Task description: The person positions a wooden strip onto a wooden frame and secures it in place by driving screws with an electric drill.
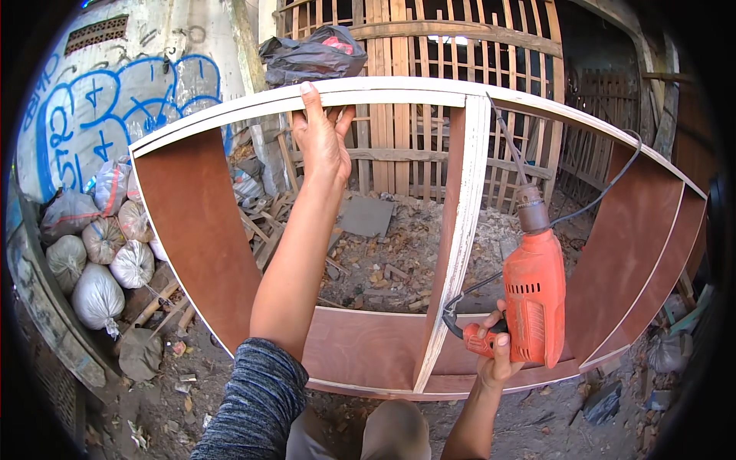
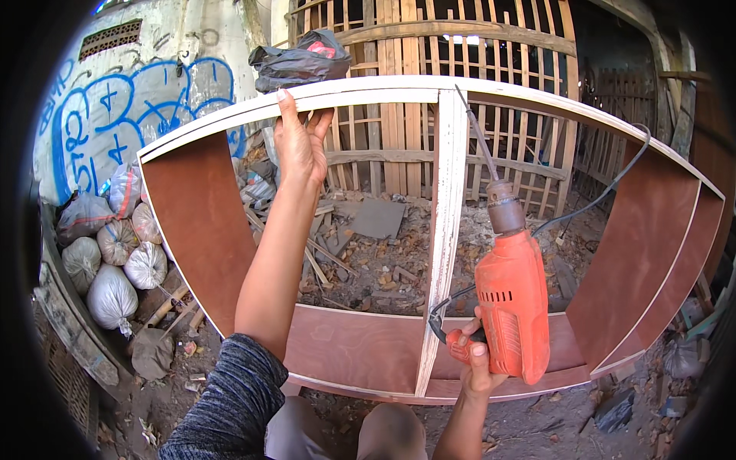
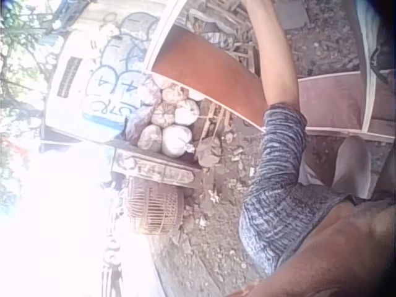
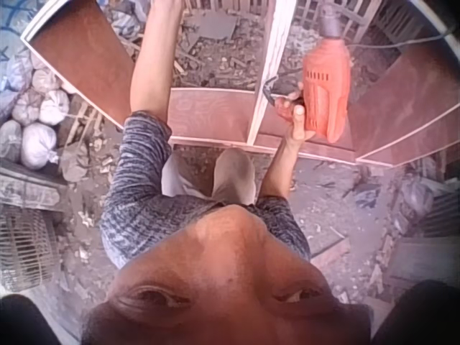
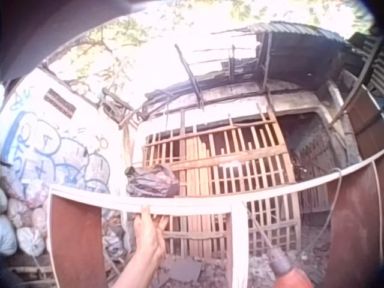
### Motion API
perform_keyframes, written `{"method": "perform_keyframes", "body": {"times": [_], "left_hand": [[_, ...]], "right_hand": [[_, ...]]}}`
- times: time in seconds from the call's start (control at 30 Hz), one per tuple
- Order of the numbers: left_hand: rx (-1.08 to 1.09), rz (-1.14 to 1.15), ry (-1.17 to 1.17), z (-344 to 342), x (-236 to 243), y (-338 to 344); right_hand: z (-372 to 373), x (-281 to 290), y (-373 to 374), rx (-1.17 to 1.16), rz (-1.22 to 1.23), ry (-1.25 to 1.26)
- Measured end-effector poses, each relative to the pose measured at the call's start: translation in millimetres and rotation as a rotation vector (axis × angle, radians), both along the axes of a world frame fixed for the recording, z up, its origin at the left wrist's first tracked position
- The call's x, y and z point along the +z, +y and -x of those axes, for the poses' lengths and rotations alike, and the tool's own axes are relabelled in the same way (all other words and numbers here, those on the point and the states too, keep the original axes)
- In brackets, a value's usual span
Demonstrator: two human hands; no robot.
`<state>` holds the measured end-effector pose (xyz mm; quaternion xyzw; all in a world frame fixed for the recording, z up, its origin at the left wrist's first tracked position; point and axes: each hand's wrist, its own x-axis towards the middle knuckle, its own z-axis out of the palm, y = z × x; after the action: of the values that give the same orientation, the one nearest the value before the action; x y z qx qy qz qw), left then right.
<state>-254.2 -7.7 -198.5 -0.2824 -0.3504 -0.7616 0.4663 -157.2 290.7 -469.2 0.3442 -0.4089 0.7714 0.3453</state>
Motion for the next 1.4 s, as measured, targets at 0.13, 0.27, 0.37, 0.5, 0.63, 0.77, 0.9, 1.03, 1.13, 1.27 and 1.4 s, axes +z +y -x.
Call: {"method": "perform_keyframes", "body": {"times": [0.13,0.27,0.37,0.5,0.63,0.77,0.9,1.03,1.13,1.27,1.4], "left_hand": [[-0.008,0.014,0.032,-2.9,1.9,-0.8],[-0.006,-0.071,0.018,-7.4,4.8,7.3],[0.006,-0.09,0.007,-5.9,5.2,7.9],[-0.044,-0.024,-0.001,-1.6,5.6,-1.5],[-0.066,-0.015,-0.017,-4.4,5.1,-2.3],[-0.092,-0.003,-0.003,-8.2,7.2,-4.2],[-0.104,0.009,-0.04,-18.4,13.4,2.1],[-0.06,0.035,-0.093,-26.4,16.8,4.4],[-0.021,0.042,-0.142,-28.3,18.5,4.6],[-0.009,0.05,-0.134,-25.7,16.8,2.8],[-0.026,0.094,-0.102,-23.6,14.4,1.0]], "right_hand": [[3.5,-5.2,0.6,-0.037,-0.001,0.01],[0.9,-4.9,-1.0,-0.001,0.0,0.002],[-2.1,-5.2,-3.5,0.03,0.001,0.003],[0.0,-11.5,-4.6,-0.052,0.014,0.02],[-1.4,-11.9,-3.1,-0.042,0.017,0.003],[-2.6,-8.9,-2.7,-0.036,0.009,-0.003],[-0.7,-9.8,-1.1,-0.03,0.016,-0.018],[-9.2,3.2,-10.4,-0.053,0.117,-0.089],[-2.7,-5.6,-6.1,-0.069,0.101,-0.08],[0.2,-11.8,-3.7,-0.032,0.049,-0.044],[1.6,-12.0,-3.9,-0.01,0.038,-0.011]]}}
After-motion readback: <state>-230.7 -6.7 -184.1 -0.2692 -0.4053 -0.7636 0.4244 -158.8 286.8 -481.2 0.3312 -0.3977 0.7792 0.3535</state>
